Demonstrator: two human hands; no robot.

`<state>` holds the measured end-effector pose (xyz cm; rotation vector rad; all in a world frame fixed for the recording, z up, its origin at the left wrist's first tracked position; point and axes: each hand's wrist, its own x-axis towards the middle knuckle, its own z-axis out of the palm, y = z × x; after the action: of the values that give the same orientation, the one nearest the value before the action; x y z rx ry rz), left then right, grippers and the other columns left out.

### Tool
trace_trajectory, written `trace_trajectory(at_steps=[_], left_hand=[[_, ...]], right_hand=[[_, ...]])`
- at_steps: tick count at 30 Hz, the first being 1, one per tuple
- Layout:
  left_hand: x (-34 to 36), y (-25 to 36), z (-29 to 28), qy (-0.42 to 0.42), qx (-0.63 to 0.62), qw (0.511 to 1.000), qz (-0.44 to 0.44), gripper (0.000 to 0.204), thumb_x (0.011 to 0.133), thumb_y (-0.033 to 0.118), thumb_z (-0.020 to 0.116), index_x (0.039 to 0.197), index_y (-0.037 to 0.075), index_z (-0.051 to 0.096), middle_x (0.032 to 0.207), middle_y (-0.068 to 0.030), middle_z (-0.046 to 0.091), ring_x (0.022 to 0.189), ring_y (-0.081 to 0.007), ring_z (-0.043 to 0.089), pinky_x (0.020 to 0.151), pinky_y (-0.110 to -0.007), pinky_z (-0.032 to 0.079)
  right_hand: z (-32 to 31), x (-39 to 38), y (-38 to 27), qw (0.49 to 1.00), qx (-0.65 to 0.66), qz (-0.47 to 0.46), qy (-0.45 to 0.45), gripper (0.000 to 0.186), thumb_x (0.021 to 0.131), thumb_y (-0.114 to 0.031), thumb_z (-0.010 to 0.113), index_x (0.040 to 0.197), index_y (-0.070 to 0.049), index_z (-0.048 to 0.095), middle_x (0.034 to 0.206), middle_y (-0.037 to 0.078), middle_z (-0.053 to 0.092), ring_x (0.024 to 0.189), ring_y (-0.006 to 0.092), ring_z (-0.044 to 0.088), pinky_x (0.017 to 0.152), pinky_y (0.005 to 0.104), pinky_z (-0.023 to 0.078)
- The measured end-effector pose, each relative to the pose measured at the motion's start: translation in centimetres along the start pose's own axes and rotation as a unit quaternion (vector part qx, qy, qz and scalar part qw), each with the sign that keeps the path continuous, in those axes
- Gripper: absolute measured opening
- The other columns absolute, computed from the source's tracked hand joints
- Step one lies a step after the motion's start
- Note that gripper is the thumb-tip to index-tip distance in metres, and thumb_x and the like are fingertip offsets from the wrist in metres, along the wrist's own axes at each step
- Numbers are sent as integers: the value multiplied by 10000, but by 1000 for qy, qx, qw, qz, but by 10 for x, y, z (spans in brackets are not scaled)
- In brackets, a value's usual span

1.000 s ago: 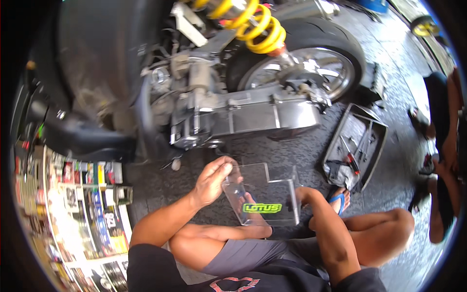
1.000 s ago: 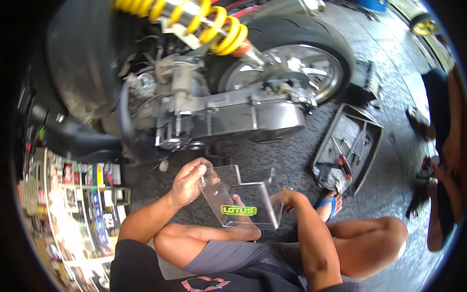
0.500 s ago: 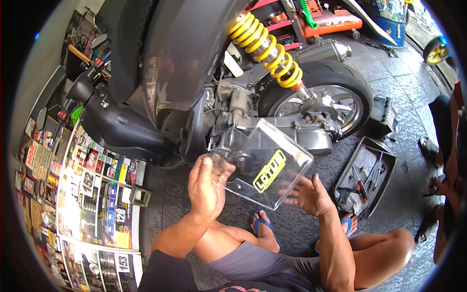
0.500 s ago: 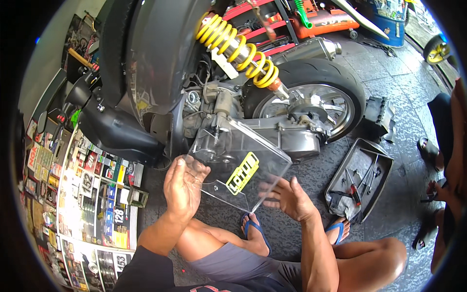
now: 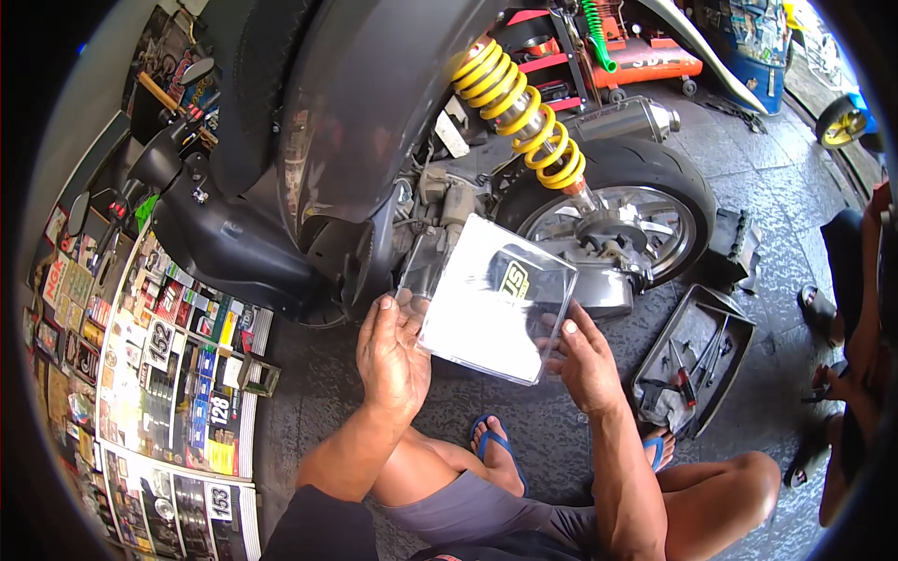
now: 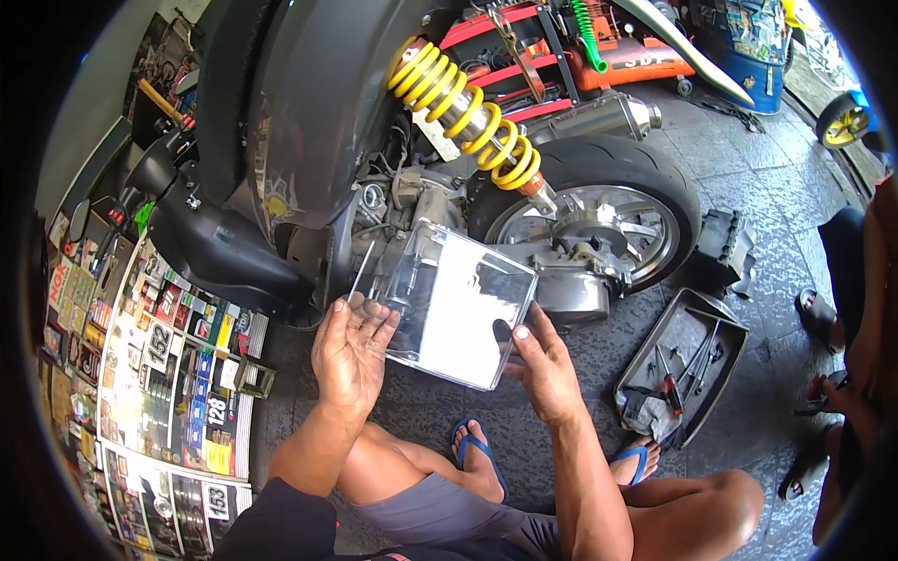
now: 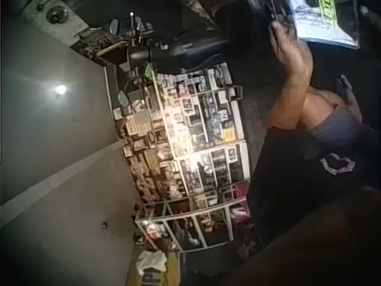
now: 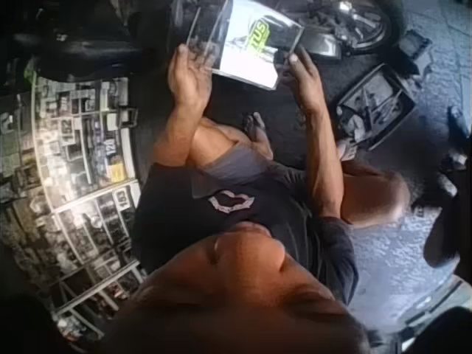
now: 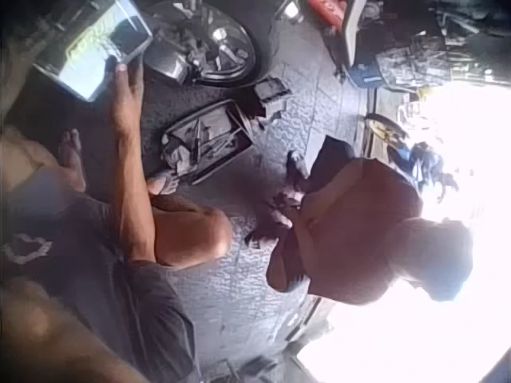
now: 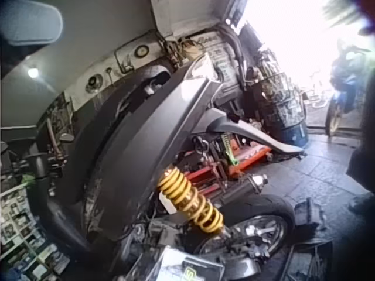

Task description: The person positions a clear plastic cover against the side of a motorcycle engine and secures it by hand before tightening several bolts with a T-handle socket wrench.

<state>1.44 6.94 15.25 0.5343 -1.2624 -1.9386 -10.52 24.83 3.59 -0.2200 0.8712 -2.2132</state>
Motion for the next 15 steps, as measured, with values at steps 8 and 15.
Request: trace_trajectory(at_steps=[8,15], left_hand=[[1,6,24,-18,-8,999,32,191,1012,236,579,1052,50,572,1028,-79,612,999,-225,630,957,-428,518],[10,4,16,-27,-1,999,17,179,1005,224,584,1060,54,581,1011,-83,646,974,-216,653,930,-441,543]], right_hand=[[-1,21,9,998,63,24,2,677,1007,-267,554,1547,-16,232,1331,189,520,966,244,602,792,409,559],[-2,15,2,998,60,12,2,612,1005,-280,535,1511,-12,317,1280,152,548,943,234,612,774,409,552]])
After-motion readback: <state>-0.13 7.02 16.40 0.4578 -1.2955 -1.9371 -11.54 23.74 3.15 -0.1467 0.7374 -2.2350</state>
